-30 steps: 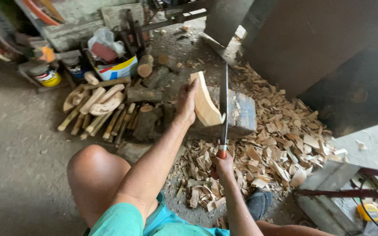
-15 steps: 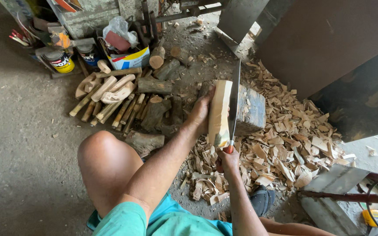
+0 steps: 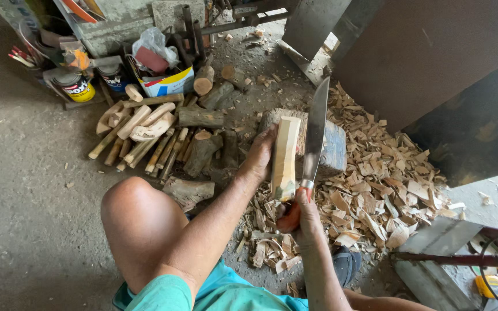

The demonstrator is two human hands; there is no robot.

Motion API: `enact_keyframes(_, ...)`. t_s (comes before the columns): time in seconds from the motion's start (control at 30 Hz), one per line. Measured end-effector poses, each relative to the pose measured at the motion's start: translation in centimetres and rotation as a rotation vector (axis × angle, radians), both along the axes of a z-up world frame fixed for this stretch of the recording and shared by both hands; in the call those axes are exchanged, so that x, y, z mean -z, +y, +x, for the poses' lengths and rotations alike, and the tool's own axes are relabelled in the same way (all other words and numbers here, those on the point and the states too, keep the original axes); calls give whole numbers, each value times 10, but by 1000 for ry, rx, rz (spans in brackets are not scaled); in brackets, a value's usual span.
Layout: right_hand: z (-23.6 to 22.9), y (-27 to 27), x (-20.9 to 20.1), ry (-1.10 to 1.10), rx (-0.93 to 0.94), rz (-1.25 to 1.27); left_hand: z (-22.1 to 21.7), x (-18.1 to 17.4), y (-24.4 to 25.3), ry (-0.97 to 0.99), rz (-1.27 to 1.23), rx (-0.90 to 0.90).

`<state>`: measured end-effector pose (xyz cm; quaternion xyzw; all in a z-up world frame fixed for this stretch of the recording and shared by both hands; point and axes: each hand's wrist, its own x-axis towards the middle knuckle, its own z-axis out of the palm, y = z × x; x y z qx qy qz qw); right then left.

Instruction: The person carves a small piece of wood using a knife, repeatedly shaving off thin layers to shape it. The person holds the wood in the left hand and the knife in the right, working over a wooden block on the floor.

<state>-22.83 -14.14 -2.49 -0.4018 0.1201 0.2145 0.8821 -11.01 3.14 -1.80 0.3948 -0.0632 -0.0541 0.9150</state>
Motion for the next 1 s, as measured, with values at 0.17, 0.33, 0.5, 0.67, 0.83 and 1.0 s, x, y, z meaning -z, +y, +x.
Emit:
enact_keyframes(0.17, -3, 10, -18, -116, 84, -173, -6, -12, 0, -18, 71, 8)
enact_keyframes(0.33, -4, 4, -8, -144, 185, -234, -23, -42, 12, -494, 540, 12)
enact_keyframes(0.5, 11, -4, 3, -199, 259, -298, -34, -64, 17, -331, 812, 110)
enact_keyframes(0.67, 14, -9, 12, -242, 390, -490, -35, -72, 3, -701, 917, -232)
enact_keyframes(0.83, 7, -16, -2, -250, 379, -597, -13, -68, -7, -748, 951, -339)
enact_keyframes(1.0, 4, -8, -15, -442, 381, -570, 26, -35, -21, -653, 1027, -375)
